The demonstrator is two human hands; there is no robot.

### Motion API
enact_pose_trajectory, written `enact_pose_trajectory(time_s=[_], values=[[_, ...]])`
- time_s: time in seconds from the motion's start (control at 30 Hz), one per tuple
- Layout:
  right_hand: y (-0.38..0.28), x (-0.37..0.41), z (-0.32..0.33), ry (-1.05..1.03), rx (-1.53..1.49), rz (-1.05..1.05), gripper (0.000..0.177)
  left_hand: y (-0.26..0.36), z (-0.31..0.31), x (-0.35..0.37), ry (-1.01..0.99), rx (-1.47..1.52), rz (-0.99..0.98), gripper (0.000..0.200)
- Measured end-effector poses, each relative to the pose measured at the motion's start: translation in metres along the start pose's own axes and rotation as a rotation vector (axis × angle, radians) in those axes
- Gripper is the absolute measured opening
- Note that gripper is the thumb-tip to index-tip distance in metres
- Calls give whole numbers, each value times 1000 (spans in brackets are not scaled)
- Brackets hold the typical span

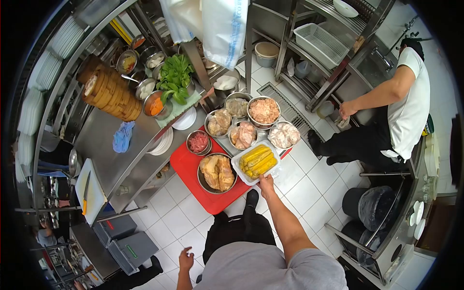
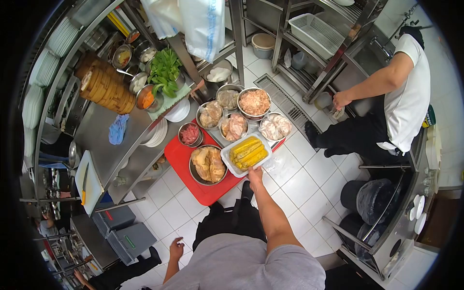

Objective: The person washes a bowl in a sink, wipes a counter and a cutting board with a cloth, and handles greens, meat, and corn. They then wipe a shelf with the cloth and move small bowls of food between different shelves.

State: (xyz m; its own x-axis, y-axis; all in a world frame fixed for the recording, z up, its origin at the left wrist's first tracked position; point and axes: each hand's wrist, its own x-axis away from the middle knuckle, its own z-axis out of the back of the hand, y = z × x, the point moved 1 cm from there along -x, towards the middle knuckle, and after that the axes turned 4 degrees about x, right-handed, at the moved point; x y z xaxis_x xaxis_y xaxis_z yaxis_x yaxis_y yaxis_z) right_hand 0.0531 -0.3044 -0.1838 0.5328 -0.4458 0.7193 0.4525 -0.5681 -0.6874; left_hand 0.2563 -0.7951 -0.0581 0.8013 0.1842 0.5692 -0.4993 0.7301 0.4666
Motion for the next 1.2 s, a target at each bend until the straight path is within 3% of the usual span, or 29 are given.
enact_pose_trajectory(time_s=[0.13, 0.23, 0.27, 0.37, 0.43, 0.67, 0.77, 0.83, 0.87, 0.9, 0.93, 0.97, 1.0, 1.03, 1.07, 1.1, 1.2], values=[[-22, 1, 10, -141, 59, -90, 29, -12, -21, 30, -101, -58, 52, 35], [-44, 0, 23, -310, 541, -287, 36, -17, -28, 39, -200, -97, 128, 36], [-31, -16, 26, -333, 631, -206, 43, -23, -29, 36, -223, -116, 124, 36], [-33, -11, 25, -290, 520, -245, 45, -27, -29, 11, -272, -134, 109, 36], [-37, -1, 28, -289, 615, -203, 44, -22, -29, -16, -255, -86, 94, 36], [-59, 35, 88, -356, 604, -100, 33, 60, -46, -116, -180, -131, -93, 34], [-60, 12, 168, -224, 582, -35, 27, 109, -58, -134, -171, -91, -127, 35], [-63, -1, 233, 35, 819, 139, 25, 143, -62, -138, -150, -81, -142, 36], [-63, -10, 277, -4, 1526, 614, 30, 159, -67, -137, -143, -98, -147, 36], [-5, -76, 348, 89, 1584, 605, 33, 180, -78, -134, -138, -110, -151, 36], [41, -132, 416, 45, 1816, 465, 29, 183, -93, -137, -123, -110, -148, 37], [-3, -94, 420, 192, 1563, 125, 27, 186, -106, -138, -115, -126, -93, 36], [21, -129, 471, 162, 1462, -108, 25, 197, -125, -137, -108, -137, -38, 34], [3, -124, 493, 151, 1426, -130, 25, 211, -153, -133, -170, -196, -19, 33], [-17, -120, 498, 282, 1282, -316, 25, 220, -171, -127, -233, -271, 6, 32], [-31, -139, 502, 248, 1330, -236, 25, 231, -176, -120, -299, -355, 41, 31], [-88, -147, 508, 174, 1380, -58, 27, 281, -240, -130, -928, -769, -216, 37]])
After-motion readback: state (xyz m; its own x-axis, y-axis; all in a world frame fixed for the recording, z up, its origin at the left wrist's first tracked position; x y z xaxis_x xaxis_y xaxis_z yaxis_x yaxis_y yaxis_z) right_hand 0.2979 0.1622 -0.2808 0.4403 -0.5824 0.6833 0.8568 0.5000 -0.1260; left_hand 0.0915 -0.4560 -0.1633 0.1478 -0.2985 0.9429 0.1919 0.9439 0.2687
